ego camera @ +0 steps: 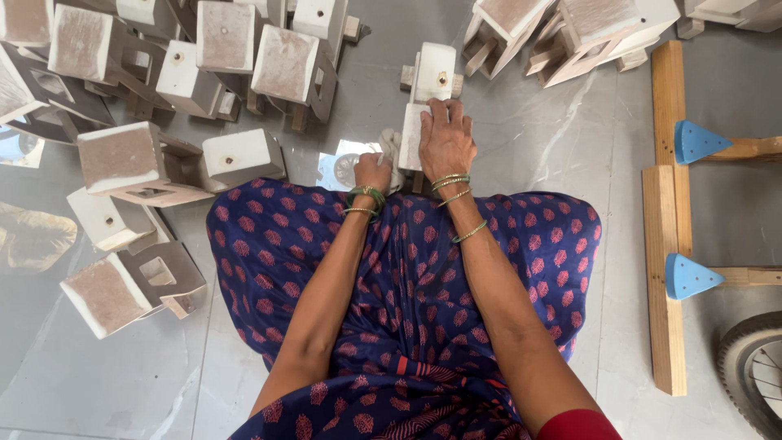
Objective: The person sits on the floor and wipes small wooden stool components one at a time with a cloth, turning each piece to clean its surfaces and setting it aside with the finished pieces.
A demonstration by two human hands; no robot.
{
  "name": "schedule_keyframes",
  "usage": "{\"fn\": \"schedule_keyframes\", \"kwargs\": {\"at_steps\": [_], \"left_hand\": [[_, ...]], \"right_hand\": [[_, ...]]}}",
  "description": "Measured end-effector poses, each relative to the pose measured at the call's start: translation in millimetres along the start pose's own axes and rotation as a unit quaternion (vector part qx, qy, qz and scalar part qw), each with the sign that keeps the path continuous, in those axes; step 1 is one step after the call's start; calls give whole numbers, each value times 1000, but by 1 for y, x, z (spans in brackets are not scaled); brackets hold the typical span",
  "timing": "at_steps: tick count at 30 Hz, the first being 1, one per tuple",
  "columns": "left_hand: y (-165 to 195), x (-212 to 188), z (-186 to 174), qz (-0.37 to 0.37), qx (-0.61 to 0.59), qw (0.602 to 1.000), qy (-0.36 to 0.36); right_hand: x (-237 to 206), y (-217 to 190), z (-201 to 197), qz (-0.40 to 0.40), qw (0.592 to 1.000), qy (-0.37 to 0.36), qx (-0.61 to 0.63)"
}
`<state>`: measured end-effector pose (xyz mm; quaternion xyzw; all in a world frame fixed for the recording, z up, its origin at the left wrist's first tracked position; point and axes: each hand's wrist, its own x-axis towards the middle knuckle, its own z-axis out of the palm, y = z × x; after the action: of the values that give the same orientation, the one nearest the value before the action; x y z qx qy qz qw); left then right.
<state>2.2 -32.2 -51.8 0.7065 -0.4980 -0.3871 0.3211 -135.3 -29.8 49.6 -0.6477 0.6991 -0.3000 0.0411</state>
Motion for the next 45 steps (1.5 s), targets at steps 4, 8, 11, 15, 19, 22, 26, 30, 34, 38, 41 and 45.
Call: {"fn": "schedule_keyframes", "kwargs": {"at_steps": [4,8,11,15,19,22,26,30,34,38,41,45], "left_hand": [[24,3,-8,24,-69,997,7],[49,27,-1,164,-139,973,85],[45,19,1,201,-159,963,78],[29,0,-21,201,-131,971,0],[16,11,-47,143,-118,980,-67],[4,20,-46,56,-255,965,-2],[-3,33,-38,-98,-531,834,109],[7,39,-37,-8,-493,851,179],[25,33,-15,195,-247,944,98],[25,32,-7,294,-81,950,63],[24,38,-8,285,-2,957,55],[25,35,-9,199,5,980,22]], "right_hand": [[-1,0,1,8,1000,-6,0],[0,-1,1,10,1000,7,-3],[1,-3,1,26,1000,10,-1],[-1,-2,-1,12,1000,2,2],[-4,0,-4,-26,999,-27,24],[-4,-1,-5,-38,999,-19,24],[-3,-2,-5,-32,999,-25,23],[-3,-2,-3,-33,999,-24,27],[-5,-2,-3,-38,999,-13,25],[-6,-3,-4,-34,999,-9,23],[-7,-4,-5,-36,999,-8,25],[-7,-5,-6,-34,999,-11,25]]}}
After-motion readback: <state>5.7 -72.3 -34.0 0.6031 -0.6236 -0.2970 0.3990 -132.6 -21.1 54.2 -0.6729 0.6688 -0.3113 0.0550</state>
